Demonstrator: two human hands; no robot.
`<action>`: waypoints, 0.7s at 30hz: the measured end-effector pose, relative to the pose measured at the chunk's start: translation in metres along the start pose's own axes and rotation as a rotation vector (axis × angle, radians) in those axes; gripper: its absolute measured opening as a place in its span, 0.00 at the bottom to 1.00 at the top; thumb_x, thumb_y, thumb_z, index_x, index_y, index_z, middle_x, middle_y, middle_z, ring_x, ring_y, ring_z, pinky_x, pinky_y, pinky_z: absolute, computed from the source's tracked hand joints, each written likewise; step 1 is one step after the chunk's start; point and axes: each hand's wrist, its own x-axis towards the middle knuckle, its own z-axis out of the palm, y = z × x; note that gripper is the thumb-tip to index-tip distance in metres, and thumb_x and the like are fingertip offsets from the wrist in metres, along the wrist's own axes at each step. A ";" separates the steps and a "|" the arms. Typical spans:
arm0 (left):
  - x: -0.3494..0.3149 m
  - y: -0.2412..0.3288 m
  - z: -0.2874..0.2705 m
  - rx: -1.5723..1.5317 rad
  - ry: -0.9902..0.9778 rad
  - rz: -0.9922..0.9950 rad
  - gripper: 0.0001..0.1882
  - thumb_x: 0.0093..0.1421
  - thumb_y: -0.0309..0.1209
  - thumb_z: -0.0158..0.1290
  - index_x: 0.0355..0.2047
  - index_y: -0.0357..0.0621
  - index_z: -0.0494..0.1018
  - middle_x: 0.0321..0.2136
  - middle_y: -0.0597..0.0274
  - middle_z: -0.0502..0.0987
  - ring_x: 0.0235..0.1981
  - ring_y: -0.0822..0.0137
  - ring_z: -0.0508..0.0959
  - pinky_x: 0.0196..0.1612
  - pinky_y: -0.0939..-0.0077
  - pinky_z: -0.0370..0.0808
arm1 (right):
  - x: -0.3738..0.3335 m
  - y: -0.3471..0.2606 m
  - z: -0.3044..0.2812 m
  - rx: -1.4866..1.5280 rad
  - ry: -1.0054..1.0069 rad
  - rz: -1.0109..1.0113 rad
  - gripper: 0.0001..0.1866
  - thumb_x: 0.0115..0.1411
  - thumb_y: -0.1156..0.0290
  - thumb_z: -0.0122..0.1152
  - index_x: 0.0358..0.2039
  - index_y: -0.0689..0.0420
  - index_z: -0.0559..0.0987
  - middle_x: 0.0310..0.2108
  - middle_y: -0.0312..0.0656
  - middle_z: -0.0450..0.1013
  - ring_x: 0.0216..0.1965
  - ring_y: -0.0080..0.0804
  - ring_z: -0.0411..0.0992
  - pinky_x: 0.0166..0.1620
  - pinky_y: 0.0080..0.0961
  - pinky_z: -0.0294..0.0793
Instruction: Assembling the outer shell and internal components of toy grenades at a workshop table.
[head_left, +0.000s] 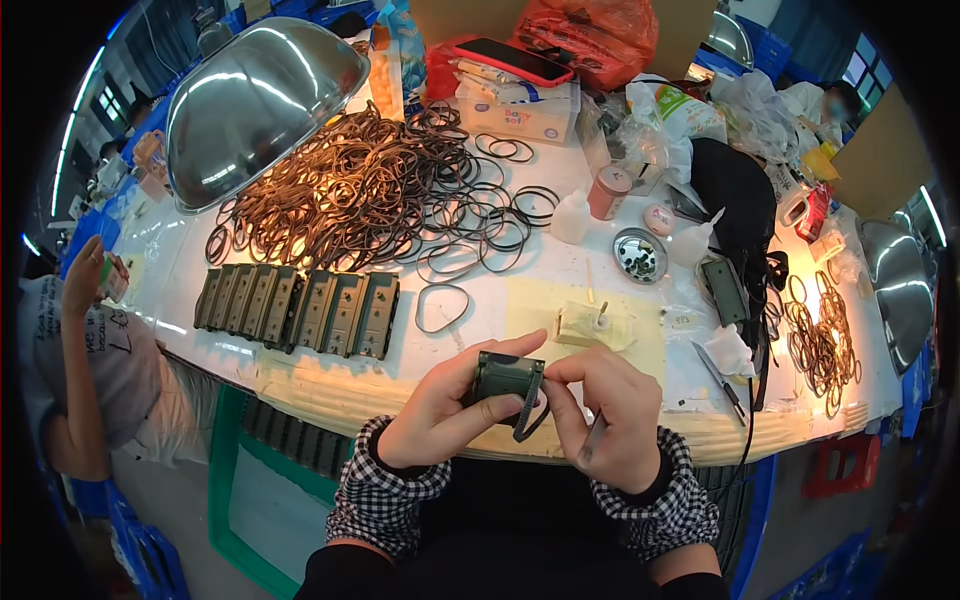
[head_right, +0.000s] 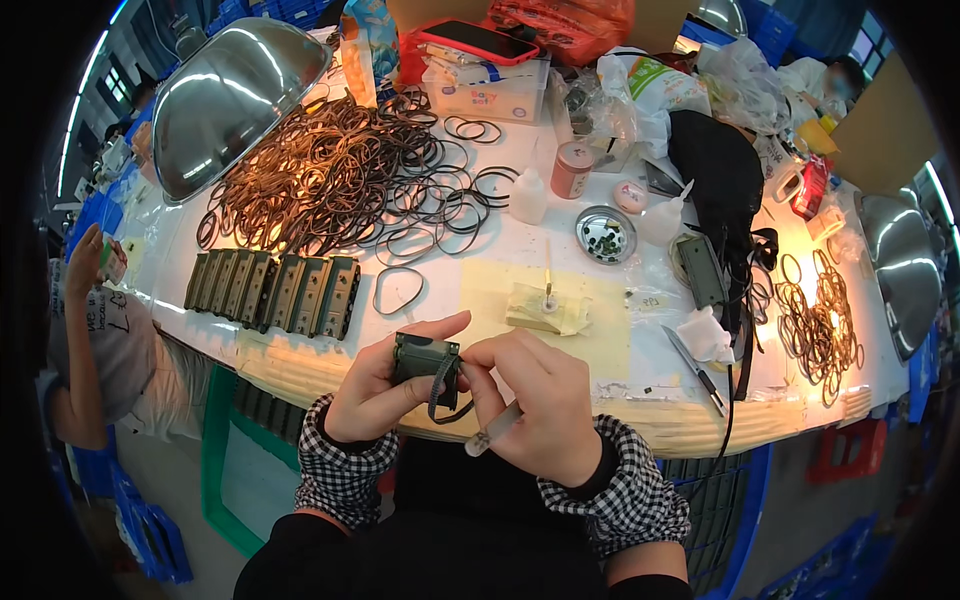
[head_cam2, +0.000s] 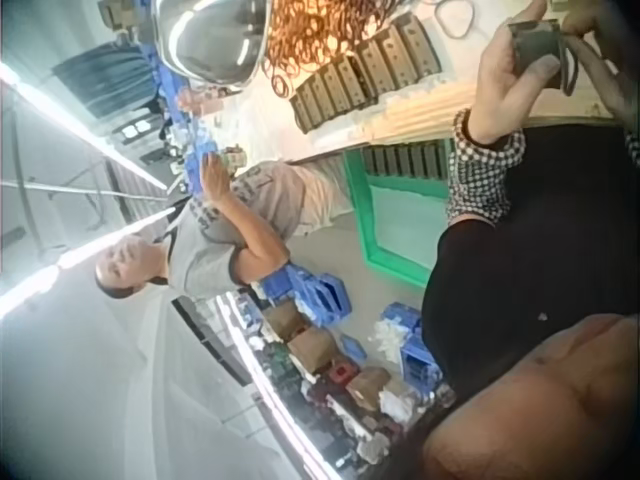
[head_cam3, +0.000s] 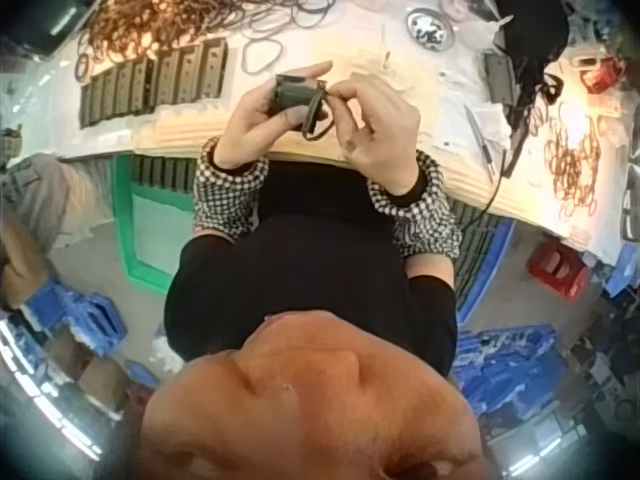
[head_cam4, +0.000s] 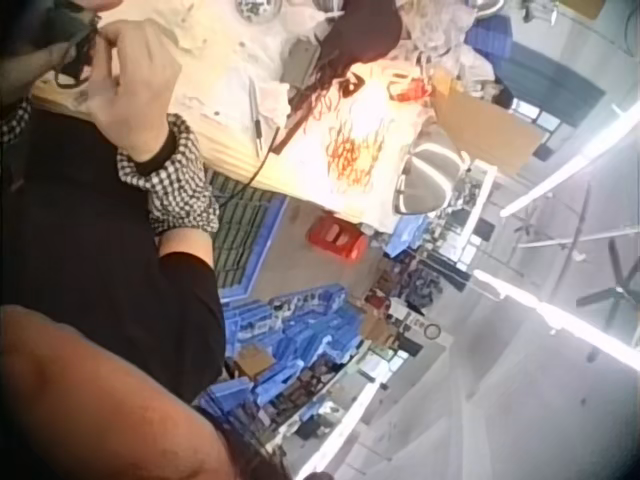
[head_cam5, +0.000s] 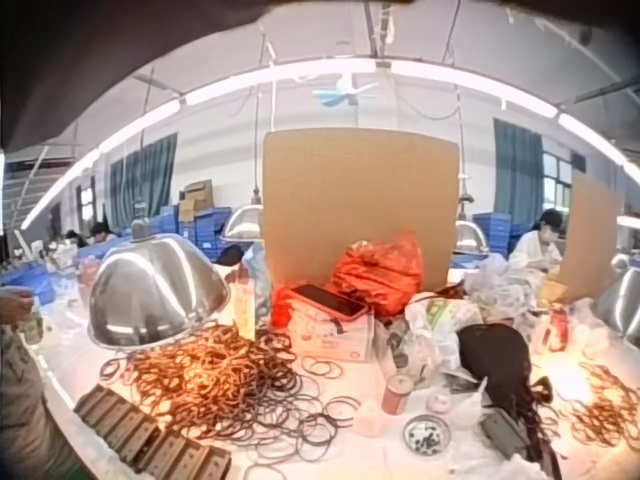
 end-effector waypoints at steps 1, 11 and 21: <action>-0.001 0.002 -0.001 0.078 0.002 0.007 0.29 0.63 0.21 0.51 0.63 0.34 0.58 0.43 0.61 0.74 0.45 0.73 0.74 0.52 0.77 0.70 | -0.001 0.001 -0.004 0.071 -0.052 0.091 0.06 0.51 0.83 0.64 0.30 0.61 0.77 0.25 0.40 0.74 0.21 0.28 0.73 0.23 0.22 0.69; -0.003 -0.003 -0.002 0.214 0.068 0.028 0.30 0.62 0.21 0.53 0.64 0.34 0.58 0.39 0.63 0.75 0.42 0.74 0.75 0.48 0.78 0.72 | 0.004 0.000 -0.005 -0.043 -0.018 -0.036 0.13 0.52 0.82 0.64 0.39 0.59 0.80 0.30 0.44 0.77 0.28 0.38 0.77 0.30 0.25 0.76; 0.000 0.006 0.004 0.057 0.058 0.030 0.30 0.62 0.22 0.51 0.64 0.31 0.56 0.41 0.61 0.77 0.43 0.75 0.76 0.51 0.77 0.71 | 0.004 0.017 0.004 0.028 0.075 -0.232 0.08 0.55 0.80 0.62 0.36 0.60 0.77 0.31 0.43 0.77 0.27 0.38 0.76 0.29 0.27 0.75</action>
